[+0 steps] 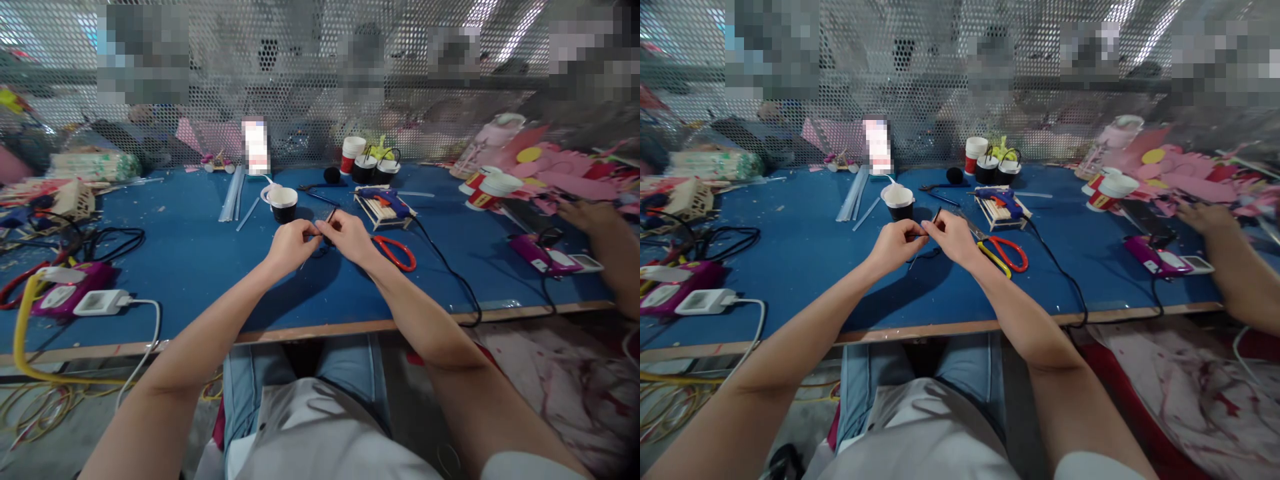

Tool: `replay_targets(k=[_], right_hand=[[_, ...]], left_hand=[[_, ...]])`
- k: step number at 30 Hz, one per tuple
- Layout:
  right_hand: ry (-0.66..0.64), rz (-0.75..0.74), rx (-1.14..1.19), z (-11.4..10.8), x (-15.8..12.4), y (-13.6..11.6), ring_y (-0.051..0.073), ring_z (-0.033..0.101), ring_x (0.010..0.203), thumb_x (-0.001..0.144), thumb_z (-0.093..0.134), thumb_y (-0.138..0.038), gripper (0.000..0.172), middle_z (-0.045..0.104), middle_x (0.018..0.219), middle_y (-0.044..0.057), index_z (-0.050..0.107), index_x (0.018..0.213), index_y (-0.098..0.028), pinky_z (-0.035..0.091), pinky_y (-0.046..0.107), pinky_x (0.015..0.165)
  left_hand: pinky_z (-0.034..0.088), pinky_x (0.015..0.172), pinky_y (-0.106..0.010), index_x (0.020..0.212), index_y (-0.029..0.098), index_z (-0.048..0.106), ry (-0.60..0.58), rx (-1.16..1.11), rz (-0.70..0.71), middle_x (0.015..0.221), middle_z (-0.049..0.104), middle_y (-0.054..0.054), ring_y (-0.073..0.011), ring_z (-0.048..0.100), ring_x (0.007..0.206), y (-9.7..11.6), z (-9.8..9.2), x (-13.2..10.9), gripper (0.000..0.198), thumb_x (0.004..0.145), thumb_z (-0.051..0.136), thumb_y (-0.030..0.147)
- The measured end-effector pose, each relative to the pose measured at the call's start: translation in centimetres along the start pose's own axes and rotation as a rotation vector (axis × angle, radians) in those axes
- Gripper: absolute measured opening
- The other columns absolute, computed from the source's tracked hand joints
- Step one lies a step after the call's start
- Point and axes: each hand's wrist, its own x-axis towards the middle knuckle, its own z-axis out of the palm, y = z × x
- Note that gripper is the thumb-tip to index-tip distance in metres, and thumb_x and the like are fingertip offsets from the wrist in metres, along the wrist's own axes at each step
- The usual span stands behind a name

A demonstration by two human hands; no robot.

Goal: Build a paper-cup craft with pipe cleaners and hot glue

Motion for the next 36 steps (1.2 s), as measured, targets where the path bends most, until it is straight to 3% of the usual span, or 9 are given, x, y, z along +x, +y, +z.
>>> replay_targets(k=[3, 7, 10, 14, 21, 32, 36], right_hand=[[-0.017, 0.002, 0.046, 0.0, 0.0, 0.0, 0.008, 0.041, 0.05, 0.077, 0.054, -0.044, 0.033, 0.046, 0.053, -0.003, 0.046, 0.061, -0.017, 0.031, 0.023, 0.049], [-0.186, 0.033, 0.333, -0.4, -0.1, -0.2, 0.007, 0.043, 0.045, 0.079, 0.052, -0.047, 0.031, 0.049, 0.055, -0.003, 0.049, 0.074, -0.017, 0.034, 0.021, 0.044], [-0.227, 0.025, 0.365, -0.8, -0.1, -0.2, 0.006, 0.043, 0.043, 0.078, 0.054, -0.048, 0.032, 0.05, 0.053, -0.003, 0.051, 0.073, -0.016, 0.034, 0.02, 0.042], [-0.198, 0.064, 0.296, -0.8, 0.0, -0.1, 0.006, 0.04, 0.038, 0.078, 0.053, -0.049, 0.034, 0.046, 0.047, -0.005, 0.049, 0.071, -0.016, 0.031, 0.019, 0.039], [-0.178, 0.086, 0.25, -0.4, 0.1, 0.2, 0.006, 0.04, 0.037, 0.079, 0.05, -0.049, 0.034, 0.045, 0.045, -0.005, 0.047, 0.07, -0.017, 0.031, 0.02, 0.04], [0.04, 0.026, 0.042, 0.3, 0.1, -0.1, 0.009, 0.042, 0.051, 0.074, 0.056, -0.049, 0.037, 0.048, 0.054, -0.002, 0.048, 0.061, -0.016, 0.032, 0.023, 0.05], [-0.048, 0.039, 0.162, 0.1, 0.0, -0.3, 0.008, 0.043, 0.048, 0.075, 0.055, -0.05, 0.035, 0.048, 0.052, -0.003, 0.049, 0.065, -0.016, 0.033, 0.022, 0.046]], left_hand=[[0.029, 0.049, -0.021, 0.066, 0.013, 0.059, -0.039, -0.122, -0.047, 0.059, 0.055, 0.0, -0.0079, 0.042, 0.052, -0.3, 0.2, 0.1, 0.017, 0.07, 0.054, 0.029], [0.029, 0.049, -0.02, 0.063, 0.012, 0.054, -0.148, -0.416, -0.105, 0.056, 0.049, 0.002, -0.0061, 0.039, 0.051, -0.4, 0.3, 0.3, 0.021, 0.069, 0.057, 0.032], [0.028, 0.049, -0.019, 0.064, 0.01, 0.056, -0.217, -0.507, -0.142, 0.056, 0.047, 0.003, -0.0053, 0.038, 0.051, -0.3, -0.2, 0.5, 0.021, 0.068, 0.059, 0.031], [0.033, 0.053, -0.02, 0.074, 0.009, 0.062, -0.267, -0.409, -0.094, 0.064, 0.057, -0.001, -0.0072, 0.045, 0.056, -0.4, -1.1, 0.6, 0.02, 0.07, 0.056, 0.028], [0.034, 0.053, -0.02, 0.072, 0.012, 0.064, -0.085, 0.022, 0.104, 0.067, 0.063, -0.004, -0.0101, 0.05, 0.059, -0.2, -1.1, 0.4, 0.016, 0.073, 0.051, 0.022], [0.031, 0.051, -0.02, 0.07, 0.012, 0.063, -0.056, 0.007, 0.018, 0.062, 0.06, -0.002, -0.0083, 0.046, 0.053, 0.4, -0.6, 0.1, 0.015, 0.068, 0.057, 0.025], [0.03, 0.049, -0.02, 0.066, 0.012, 0.059, -0.073, -0.131, -0.046, 0.058, 0.056, 0.0, -0.0077, 0.043, 0.052, 0.0, -0.3, 0.2, 0.017, 0.069, 0.055, 0.028]])
